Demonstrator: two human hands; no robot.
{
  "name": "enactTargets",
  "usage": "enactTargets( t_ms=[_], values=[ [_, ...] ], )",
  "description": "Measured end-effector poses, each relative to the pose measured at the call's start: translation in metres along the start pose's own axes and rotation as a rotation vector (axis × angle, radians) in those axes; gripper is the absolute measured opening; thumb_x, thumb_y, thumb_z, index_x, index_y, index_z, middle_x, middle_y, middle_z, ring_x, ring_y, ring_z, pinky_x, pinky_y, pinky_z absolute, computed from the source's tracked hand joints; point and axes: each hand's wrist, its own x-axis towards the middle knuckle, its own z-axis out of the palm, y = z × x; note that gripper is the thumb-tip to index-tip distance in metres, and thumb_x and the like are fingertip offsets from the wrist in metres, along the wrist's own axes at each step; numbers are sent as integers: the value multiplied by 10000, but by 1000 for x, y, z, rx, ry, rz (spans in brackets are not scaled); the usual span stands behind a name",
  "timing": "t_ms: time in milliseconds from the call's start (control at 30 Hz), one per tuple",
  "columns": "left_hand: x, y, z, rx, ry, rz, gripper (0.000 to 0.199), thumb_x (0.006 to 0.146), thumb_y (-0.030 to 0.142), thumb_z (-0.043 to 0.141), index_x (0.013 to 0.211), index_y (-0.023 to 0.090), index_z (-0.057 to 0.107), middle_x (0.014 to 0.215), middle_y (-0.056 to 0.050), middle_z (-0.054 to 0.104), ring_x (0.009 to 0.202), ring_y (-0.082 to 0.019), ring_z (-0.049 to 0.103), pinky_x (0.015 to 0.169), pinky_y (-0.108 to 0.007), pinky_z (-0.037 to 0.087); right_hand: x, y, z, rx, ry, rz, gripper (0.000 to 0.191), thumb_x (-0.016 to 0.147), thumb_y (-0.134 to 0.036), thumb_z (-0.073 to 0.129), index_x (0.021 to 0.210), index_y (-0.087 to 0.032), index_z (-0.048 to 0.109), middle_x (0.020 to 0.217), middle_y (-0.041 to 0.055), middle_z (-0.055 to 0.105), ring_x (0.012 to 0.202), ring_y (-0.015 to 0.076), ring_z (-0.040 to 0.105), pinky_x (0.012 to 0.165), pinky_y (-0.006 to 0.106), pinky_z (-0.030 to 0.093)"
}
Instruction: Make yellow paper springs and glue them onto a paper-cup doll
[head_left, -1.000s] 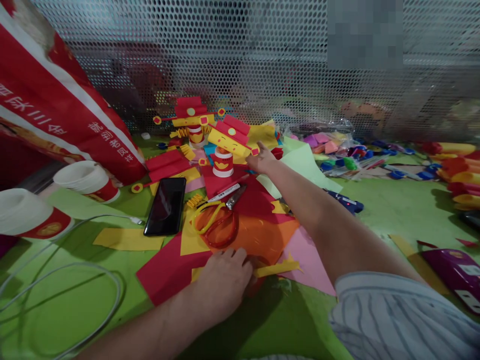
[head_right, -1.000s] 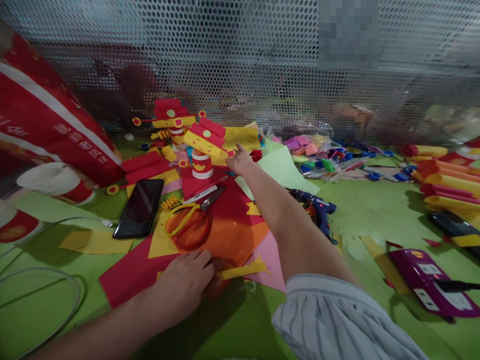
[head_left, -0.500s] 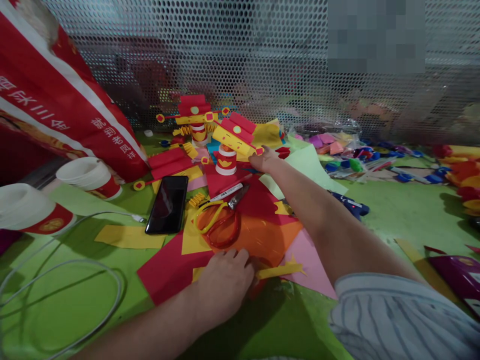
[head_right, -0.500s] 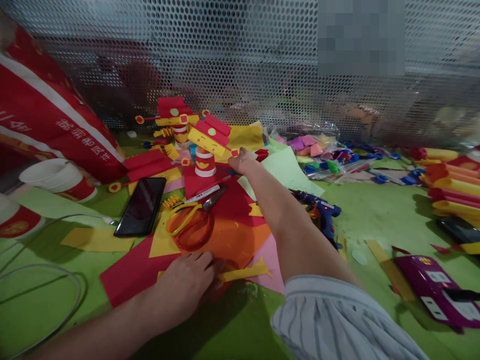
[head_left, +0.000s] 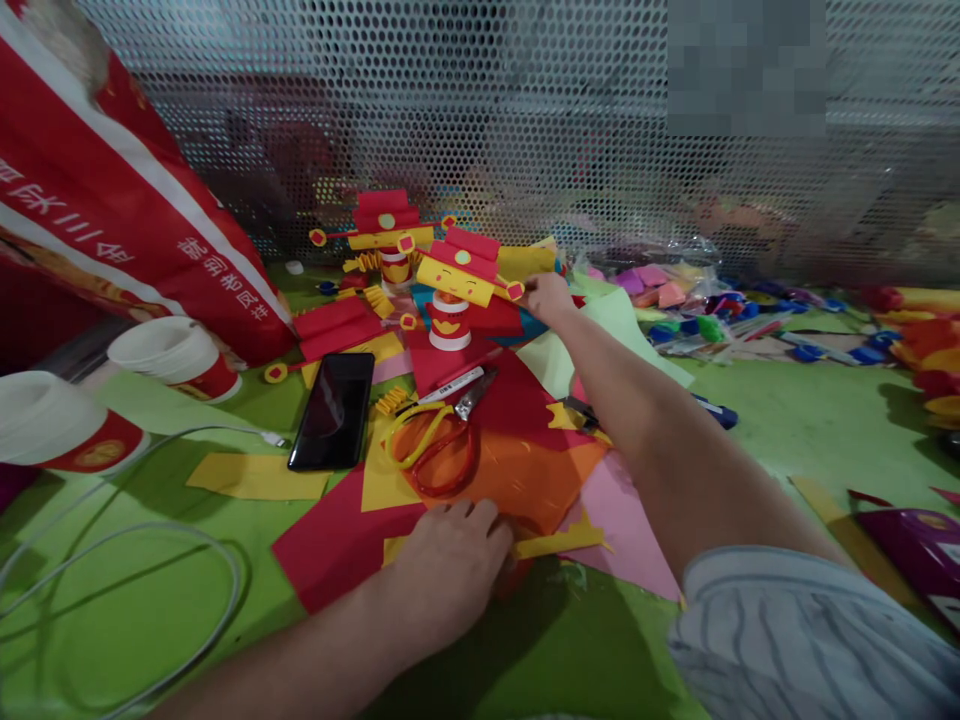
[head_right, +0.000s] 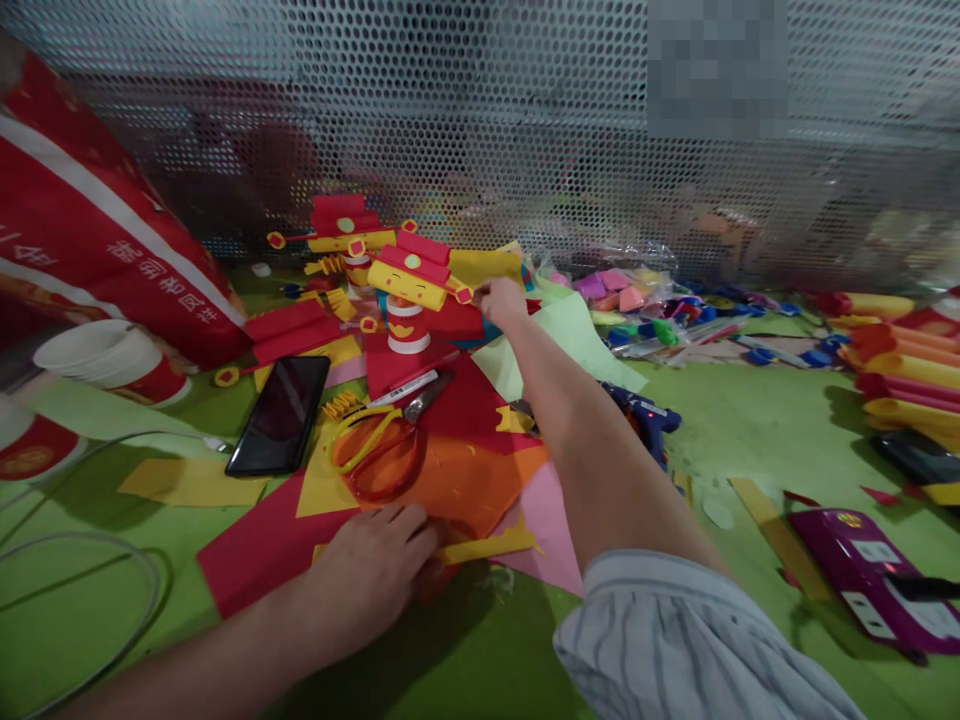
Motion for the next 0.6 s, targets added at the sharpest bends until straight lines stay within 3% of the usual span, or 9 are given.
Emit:
enactTargets(
  t_ms=[167,333,500,600],
  values=[
    [-1,1,-3,12,-1,2,177,862,180,419,940,174,578,890,-59,589,771,-212,577,634,-345,474,4,9,-14,157,141,199,456,838,-199,250,1069,-99,630,916,103,672,846,222,634,646,290,480],
    [-1,1,-1,12,20,60,165,855,140,428,896,169,585,842,-48,611,733,-200,578,631,-336,472,6,14,-42,351,332,369,465,834,-179,216,1077,-74,598,1002,120,640,910,227,601,694,312,450],
    [-2,2,-3,44,20,95,131,817,87,461,822,164,566,798,-42,607,723,-195,577,619,-319,465,10,21,-71,440,528,420,361,862,-208,308,1028,-69,596,1069,133,602,1024,259,513,866,490,325],
    [-2,0,-4,67,60,100,127,814,85,459,823,165,557,793,-37,603,709,-191,575,602,-313,466,16,35,-82,435,695,372,299,864,-233,379,946,-27,580,1047,147,585,1054,267,457,856,576,273]
  ],
)
